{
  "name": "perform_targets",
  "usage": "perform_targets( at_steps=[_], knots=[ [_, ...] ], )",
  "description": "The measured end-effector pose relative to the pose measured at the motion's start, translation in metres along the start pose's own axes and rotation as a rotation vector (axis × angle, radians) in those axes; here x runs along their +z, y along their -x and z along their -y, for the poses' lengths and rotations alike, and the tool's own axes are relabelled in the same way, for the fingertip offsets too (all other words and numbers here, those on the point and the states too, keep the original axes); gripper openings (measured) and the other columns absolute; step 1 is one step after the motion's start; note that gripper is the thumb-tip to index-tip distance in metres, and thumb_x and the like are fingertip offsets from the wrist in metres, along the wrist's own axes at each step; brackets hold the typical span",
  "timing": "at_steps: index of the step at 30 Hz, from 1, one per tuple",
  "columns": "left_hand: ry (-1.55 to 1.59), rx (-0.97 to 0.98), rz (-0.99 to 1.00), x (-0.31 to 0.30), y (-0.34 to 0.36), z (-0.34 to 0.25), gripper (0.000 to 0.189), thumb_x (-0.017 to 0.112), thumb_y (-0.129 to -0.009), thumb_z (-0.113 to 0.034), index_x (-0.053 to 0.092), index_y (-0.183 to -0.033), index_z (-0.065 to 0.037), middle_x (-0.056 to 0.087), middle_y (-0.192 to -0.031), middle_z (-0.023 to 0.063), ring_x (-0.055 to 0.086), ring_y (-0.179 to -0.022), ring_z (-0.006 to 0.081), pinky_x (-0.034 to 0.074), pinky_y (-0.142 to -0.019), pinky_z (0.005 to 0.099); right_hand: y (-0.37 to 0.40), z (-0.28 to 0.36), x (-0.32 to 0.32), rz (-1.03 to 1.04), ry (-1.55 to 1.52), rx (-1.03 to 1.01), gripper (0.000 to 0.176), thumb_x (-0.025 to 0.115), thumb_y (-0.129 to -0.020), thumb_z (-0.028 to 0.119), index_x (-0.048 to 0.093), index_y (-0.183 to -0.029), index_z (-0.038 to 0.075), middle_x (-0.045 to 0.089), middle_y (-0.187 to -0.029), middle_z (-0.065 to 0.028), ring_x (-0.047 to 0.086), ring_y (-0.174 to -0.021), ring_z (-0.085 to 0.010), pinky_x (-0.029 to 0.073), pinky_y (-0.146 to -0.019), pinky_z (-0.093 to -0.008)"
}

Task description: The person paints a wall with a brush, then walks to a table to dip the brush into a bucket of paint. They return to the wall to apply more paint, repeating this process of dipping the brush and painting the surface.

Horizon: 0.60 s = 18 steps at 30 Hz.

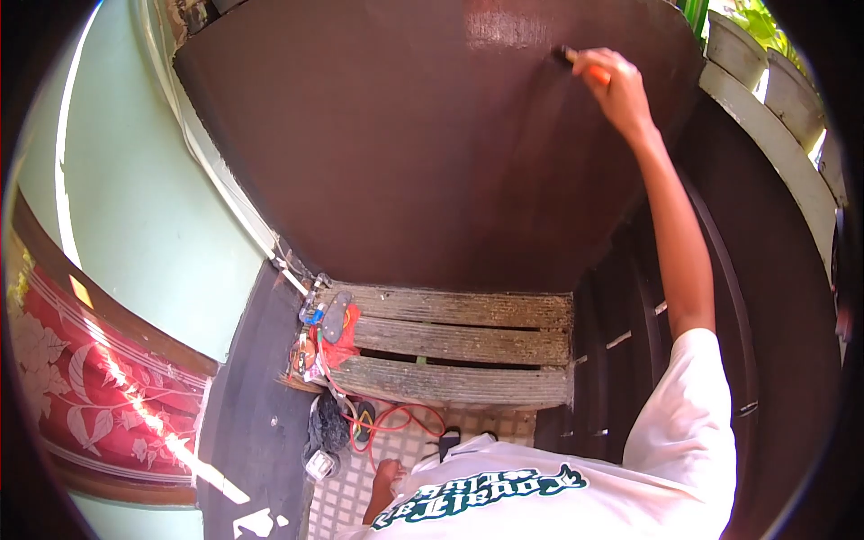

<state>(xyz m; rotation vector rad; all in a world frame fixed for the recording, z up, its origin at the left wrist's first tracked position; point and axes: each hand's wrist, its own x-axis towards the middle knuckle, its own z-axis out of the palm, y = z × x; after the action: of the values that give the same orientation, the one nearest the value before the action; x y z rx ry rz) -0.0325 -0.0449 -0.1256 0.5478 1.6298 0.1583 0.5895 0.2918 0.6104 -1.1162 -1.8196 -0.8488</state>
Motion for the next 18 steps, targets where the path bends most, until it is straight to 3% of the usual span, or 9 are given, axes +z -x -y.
perform_targets(
  at_steps=[4, 6, 9, 10, 14, 18],
  knots=[
    [0.017, 0.071, 0.052, 0.013, -0.023, -0.009, 0.019, 0.055, -0.089, -0.020, 0.064, -0.098, -0.006, 0.073, -0.094, 0.0114, 0.073, -0.081, 0.0263, 0.056, -0.070, 0.0423, -0.030, 0.005, -0.018, -0.201, 0.273, -0.146, 0.017, 0.069, -0.085, 0.001, 0.070, -0.098, 0.011, 0.073, -0.120, -0.0047, 0.067, -0.112, -0.0305, 0.055, -0.093, -0.0396],
    [0.020, 0.124, 0.023, 0.015, 0.005, -0.028, 0.017, 0.055, -0.090, -0.020, 0.063, -0.096, -0.006, 0.073, -0.095, 0.0115, 0.073, -0.082, 0.0260, 0.056, -0.071, 0.0422, -0.032, 0.014, -0.021, -0.292, 0.277, -0.127, 0.024, 0.065, -0.086, 0.014, 0.075, -0.108, 0.011, 0.073, -0.119, -0.0103, 0.065, -0.114, -0.0313, 0.055, -0.094, -0.0420],
    [0.032, 0.145, 0.007, 0.017, 0.030, -0.051, 0.016, 0.055, -0.090, -0.020, 0.062, -0.094, -0.007, 0.073, -0.095, 0.0120, 0.073, -0.082, 0.0263, 0.056, -0.072, 0.0424, -0.006, -0.004, 0.003, -0.202, 0.144, -0.071, 0.022, 0.064, -0.088, 0.012, 0.075, -0.106, 0.011, 0.073, -0.119, -0.0121, 0.065, -0.116, -0.0314, 0.054, -0.097, -0.0431],
    [0.038, 0.146, 0.005, 0.017, 0.035, -0.055, 0.015, 0.055, -0.091, -0.020, 0.062, -0.094, -0.007, 0.073, -0.095, 0.0122, 0.073, -0.082, 0.0265, 0.056, -0.072, 0.0425, 0.010, 0.000, 0.013, -0.160, 0.340, -0.073, 0.019, 0.067, -0.084, -0.001, 0.071, -0.098, 0.011, 0.072, -0.123, -0.0055, 0.066, -0.115, -0.0296, 0.055, -0.094, -0.0391],
    [0.001, 0.048, -0.048, 0.012, 0.046, -0.048, 0.017, 0.055, -0.088, -0.017, 0.062, -0.097, -0.005, 0.073, -0.092, 0.0123, 0.073, -0.081, 0.0256, 0.055, -0.072, 0.0422, 0.099, 0.012, 0.065, -0.192, 0.207, -0.026, 0.013, 0.068, -0.080, 0.000, 0.067, -0.087, 0.011, 0.071, -0.125, -0.0029, 0.066, -0.114, -0.0284, 0.058, -0.091, -0.0398],
    [-0.018, -0.021, -0.037, -0.005, 0.028, 0.000, 0.019, 0.056, -0.086, -0.017, 0.063, -0.099, -0.005, 0.072, -0.090, 0.0120, 0.073, -0.078, 0.0247, 0.055, -0.068, 0.0425, 0.206, 0.046, 0.110, 0.020, 0.068, 0.155, 0.017, 0.068, -0.086, 0.001, 0.075, -0.101, 0.005, 0.070, -0.126, -0.0076, 0.065, -0.116, -0.0309, 0.057, -0.091, -0.0385]
  ],
)
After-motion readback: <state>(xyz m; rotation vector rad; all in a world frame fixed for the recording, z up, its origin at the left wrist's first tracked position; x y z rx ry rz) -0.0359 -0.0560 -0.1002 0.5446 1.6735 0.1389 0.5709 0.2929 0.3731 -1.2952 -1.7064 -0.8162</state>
